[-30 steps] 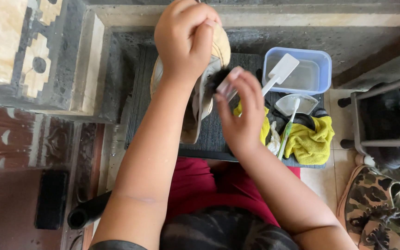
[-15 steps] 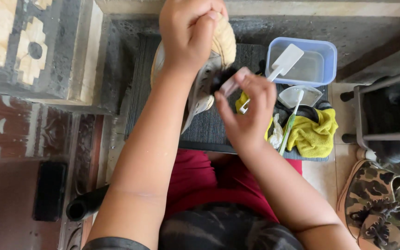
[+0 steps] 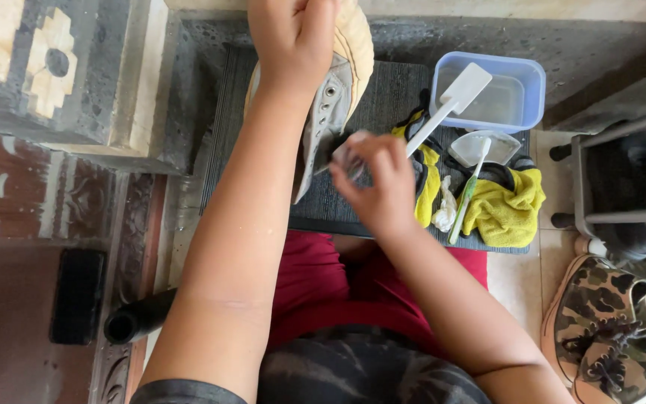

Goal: Cleaning the soles and sides of high-top sneakers using a brush and cleaning solution

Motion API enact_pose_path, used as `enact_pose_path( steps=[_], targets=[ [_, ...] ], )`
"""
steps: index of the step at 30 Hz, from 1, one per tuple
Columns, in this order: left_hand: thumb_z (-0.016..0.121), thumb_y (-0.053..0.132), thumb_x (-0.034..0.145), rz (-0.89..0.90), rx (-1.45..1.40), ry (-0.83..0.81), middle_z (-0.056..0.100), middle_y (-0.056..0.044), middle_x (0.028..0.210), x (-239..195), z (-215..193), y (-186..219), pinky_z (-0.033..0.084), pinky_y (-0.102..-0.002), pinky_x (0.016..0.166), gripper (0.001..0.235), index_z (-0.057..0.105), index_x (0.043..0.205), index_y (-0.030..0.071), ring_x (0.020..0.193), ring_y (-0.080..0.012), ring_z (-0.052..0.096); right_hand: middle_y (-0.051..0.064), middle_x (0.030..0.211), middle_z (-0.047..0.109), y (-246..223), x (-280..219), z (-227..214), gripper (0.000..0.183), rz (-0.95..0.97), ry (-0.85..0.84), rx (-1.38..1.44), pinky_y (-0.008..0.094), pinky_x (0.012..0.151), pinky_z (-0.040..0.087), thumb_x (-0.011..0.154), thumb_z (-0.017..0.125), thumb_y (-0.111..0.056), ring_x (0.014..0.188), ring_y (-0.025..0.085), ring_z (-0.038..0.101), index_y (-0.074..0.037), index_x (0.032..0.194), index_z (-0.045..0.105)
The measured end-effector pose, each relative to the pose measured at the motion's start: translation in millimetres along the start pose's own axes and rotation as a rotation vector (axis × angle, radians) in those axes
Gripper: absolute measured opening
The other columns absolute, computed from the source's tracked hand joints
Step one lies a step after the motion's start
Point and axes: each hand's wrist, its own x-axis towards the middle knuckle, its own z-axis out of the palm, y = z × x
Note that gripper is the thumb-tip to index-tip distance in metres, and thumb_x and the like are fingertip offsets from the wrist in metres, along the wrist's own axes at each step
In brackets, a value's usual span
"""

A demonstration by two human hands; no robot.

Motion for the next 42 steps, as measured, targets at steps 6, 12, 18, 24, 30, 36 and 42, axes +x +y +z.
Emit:
enact_pose_path(
  steps=[6, 12, 18, 24, 30, 36, 42],
  targets=[
    [0.046, 0.010, 0.081, 0.134, -0.062, -0.124, 0.058, -0.003, 0.060, 9.3, -11.0, 54.3, 0.034, -0.036, 0.055, 0.018, 0.050, 0.064, 0.006, 0.054, -0.0184, 0.051, 0.018, 0.115, 0.053, -26.1, 40.5, -18.8, 0.048, -0.012, 0.180, 0.000, 0.045, 0.102, 0.054, 0.094, 0.086, -0.015, 0.105, 0.032, 0.058, -0.004, 0.129, 0.055],
    [0.052, 0.007, 0.082, 0.109, -0.065, -0.069, 0.056, -0.002, 0.057, 6.2, -8.5, 44.9, 0.035, -0.034, 0.055, 0.024, 0.049, 0.058, 0.005, 0.055, -0.0166, 0.053, 0.016, 0.108, 0.052, 6.5, -40.3, 42.5, 0.051, 0.153, -0.044, 0.043, 0.042, 0.083, 0.055, 0.083, 0.087, -0.004, 0.097, 0.033, 0.062, -0.002, 0.123, 0.056],
    [0.051, 0.008, 0.077, 0.043, 0.205, 0.025, 0.022, -0.002, 0.053, -3.5, 2.0, 23.8, 0.014, -0.041, 0.056, 0.033, 0.022, 0.064, 0.012, 0.053, -0.0179, 0.022, 0.012, 0.104, 0.058, -15.2, 12.2, -7.3, 0.031, 0.134, 0.117, 0.152, 0.037, 0.087, 0.045, 0.097, 0.072, -0.022, 0.096, 0.027, 0.059, -0.002, 0.114, 0.056],
    [0.055, 0.018, 0.077, 0.043, 0.453, 0.113, 0.032, -0.001, 0.054, 0.1, 7.9, 30.4, 0.023, -0.042, 0.051, 0.030, 0.029, 0.064, 0.014, 0.051, -0.0227, 0.033, 0.011, 0.103, 0.049, -26.0, 58.2, -16.6, 0.016, 0.132, 0.231, 0.273, 0.033, 0.087, 0.047, 0.099, 0.062, -0.004, 0.095, 0.023, 0.052, -0.002, 0.111, 0.052],
    [0.052, 0.010, 0.074, 0.076, 0.460, 0.199, 0.038, -0.003, 0.055, 6.9, 6.4, 30.0, 0.026, -0.043, 0.052, 0.024, 0.032, 0.060, 0.011, 0.053, -0.0247, 0.037, 0.016, 0.111, 0.055, -17.5, -46.8, 26.1, 0.042, 0.112, -0.055, 0.238, 0.038, 0.086, 0.053, 0.094, 0.076, -0.013, 0.101, 0.031, 0.060, -0.006, 0.131, 0.058],
    [0.054, 0.015, 0.083, 0.090, 0.497, 0.173, 0.041, -0.005, 0.055, 8.2, 11.5, 24.0, 0.027, -0.046, 0.053, 0.030, 0.034, 0.062, 0.011, 0.054, -0.0290, 0.041, 0.010, 0.095, 0.055, -27.4, 11.4, -3.7, 0.022, 0.034, 0.209, 0.142, 0.040, 0.087, 0.044, 0.102, 0.063, -0.024, 0.093, 0.029, 0.054, -0.004, 0.101, 0.054],
    [0.052, 0.014, 0.081, 0.079, 0.488, 0.180, 0.044, -0.005, 0.056, 8.9, 5.5, 23.9, 0.029, -0.045, 0.053, 0.024, 0.038, 0.062, 0.011, 0.055, -0.0292, 0.044, 0.014, 0.106, 0.051, -20.6, 56.4, -0.9, 0.027, -0.038, 0.252, 0.261, 0.050, 0.107, 0.050, 0.104, 0.065, -0.018, 0.114, 0.035, 0.060, -0.001, 0.121, 0.054]
  ],
)
